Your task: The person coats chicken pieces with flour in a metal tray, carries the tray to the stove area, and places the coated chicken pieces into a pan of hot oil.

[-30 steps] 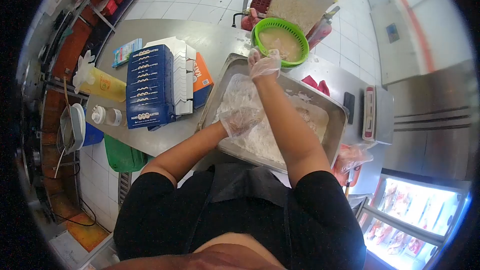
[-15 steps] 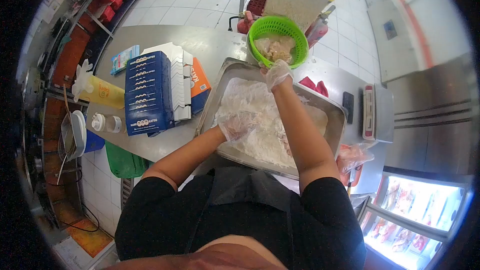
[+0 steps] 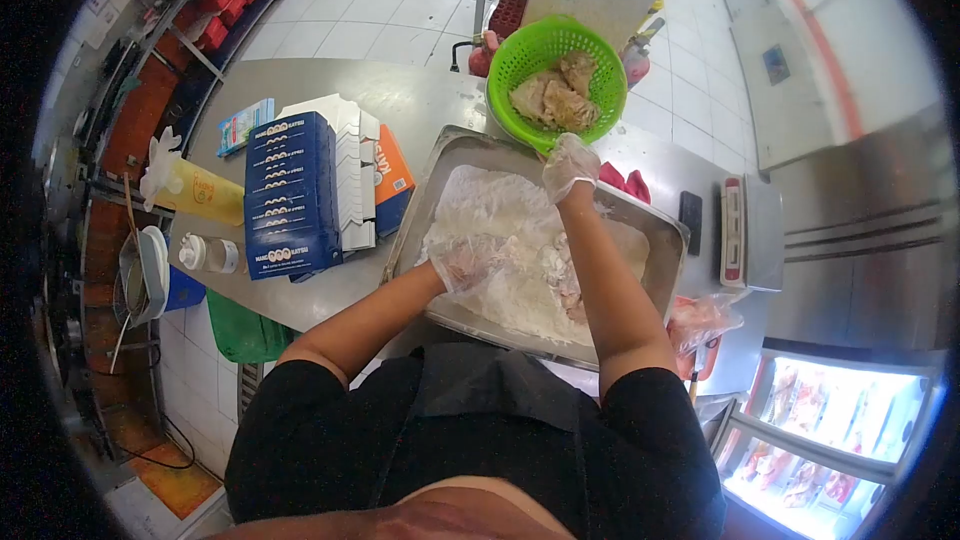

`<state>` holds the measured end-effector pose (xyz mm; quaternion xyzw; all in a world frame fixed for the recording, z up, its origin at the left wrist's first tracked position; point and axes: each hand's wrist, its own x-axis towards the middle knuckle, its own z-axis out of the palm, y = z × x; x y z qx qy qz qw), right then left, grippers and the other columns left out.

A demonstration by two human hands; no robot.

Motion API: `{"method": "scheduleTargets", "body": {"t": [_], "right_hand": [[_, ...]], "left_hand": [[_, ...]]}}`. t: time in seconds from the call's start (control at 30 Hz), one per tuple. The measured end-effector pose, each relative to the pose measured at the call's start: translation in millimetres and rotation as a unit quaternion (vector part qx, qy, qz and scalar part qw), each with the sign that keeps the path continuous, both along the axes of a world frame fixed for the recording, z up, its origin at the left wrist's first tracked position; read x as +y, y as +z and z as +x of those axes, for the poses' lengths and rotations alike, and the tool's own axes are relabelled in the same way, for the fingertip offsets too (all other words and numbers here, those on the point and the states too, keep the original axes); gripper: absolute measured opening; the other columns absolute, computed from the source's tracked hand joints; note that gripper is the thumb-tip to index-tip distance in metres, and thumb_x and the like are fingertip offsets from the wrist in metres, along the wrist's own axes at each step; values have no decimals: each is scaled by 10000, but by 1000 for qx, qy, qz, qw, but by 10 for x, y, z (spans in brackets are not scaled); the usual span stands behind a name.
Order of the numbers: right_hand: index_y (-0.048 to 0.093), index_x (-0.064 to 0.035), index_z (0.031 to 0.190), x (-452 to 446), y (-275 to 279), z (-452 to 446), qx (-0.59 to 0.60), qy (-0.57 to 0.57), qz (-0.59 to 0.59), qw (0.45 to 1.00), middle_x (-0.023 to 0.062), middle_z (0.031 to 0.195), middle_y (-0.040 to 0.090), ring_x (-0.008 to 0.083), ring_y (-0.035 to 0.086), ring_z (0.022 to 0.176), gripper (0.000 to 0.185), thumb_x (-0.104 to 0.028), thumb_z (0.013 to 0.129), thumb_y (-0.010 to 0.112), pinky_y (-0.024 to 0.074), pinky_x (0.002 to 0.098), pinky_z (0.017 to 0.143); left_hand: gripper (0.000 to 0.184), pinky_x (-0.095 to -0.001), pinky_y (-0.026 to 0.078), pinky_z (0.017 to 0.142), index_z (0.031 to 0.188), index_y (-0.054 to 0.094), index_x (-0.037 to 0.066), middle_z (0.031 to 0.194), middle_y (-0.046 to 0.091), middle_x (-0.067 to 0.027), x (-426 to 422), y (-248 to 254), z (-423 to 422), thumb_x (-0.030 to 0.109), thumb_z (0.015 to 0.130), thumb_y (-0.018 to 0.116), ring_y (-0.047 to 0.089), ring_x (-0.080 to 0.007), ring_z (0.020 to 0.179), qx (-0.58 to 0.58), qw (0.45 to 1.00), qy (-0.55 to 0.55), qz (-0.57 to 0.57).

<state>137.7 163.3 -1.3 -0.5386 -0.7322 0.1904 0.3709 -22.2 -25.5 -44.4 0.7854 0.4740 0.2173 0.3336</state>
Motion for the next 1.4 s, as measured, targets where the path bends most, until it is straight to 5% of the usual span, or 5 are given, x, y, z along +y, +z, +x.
{"method": "scheduleTargets", "body": {"t": [0.1, 0.17, 0.63, 0.9, 1.4], "right_hand": [[551, -85, 708, 111, -37, -5, 267, 14, -97, 959, 100, 697, 581, 301, 597, 683, 162, -207, 706, 658, 472, 376, 611], [549, -88, 717, 138, 102, 23, -233, -25, 161, 959, 95, 698, 580, 299, 596, 687, 108, -162, 699, 625, 465, 373, 606], [584, -57, 793, 314, 217, 5, -29, 14, 122, 992, 104, 739, 596, 275, 590, 713, 62, -104, 781, 546, 456, 361, 607], [584, -67, 767, 261, 999, -66, -294, -60, 281, 912, 122, 742, 590, 293, 581, 703, 67, -125, 774, 550, 448, 361, 603], [611, -82, 710, 289, 603, 72, -319, -37, 95, 942, 99, 711, 604, 283, 601, 665, 93, -168, 733, 586, 475, 377, 592]], "left_hand": [[353, -428, 428, 912, 1179, 552, 70, 1123, 589, -206, 18, -177, 15, 276, 932, 404, 564, -356, 1024, -37, 999, -9, 16], [349, -422, 424, 917, 1165, 550, 46, 1120, 588, -211, 30, -174, 3, 264, 922, 425, 559, -358, 1028, -50, 998, -24, 1], [369, -441, 435, 865, 1093, 593, 68, 1045, 617, -190, -3, -103, 17, 355, 922, 435, 576, -355, 972, -12, 999, 33, 20], [313, -431, 445, 850, 1074, 600, 78, 1039, 610, -181, 19, -214, 16, 309, 914, 462, 572, -353, 962, 2, 999, -8, 51], [362, -414, 420, 932, 1161, 570, 76, 1146, 590, -178, 21, -197, 21, 310, 924, 429, 560, -343, 1036, 1, 1000, 1, 1]]}}
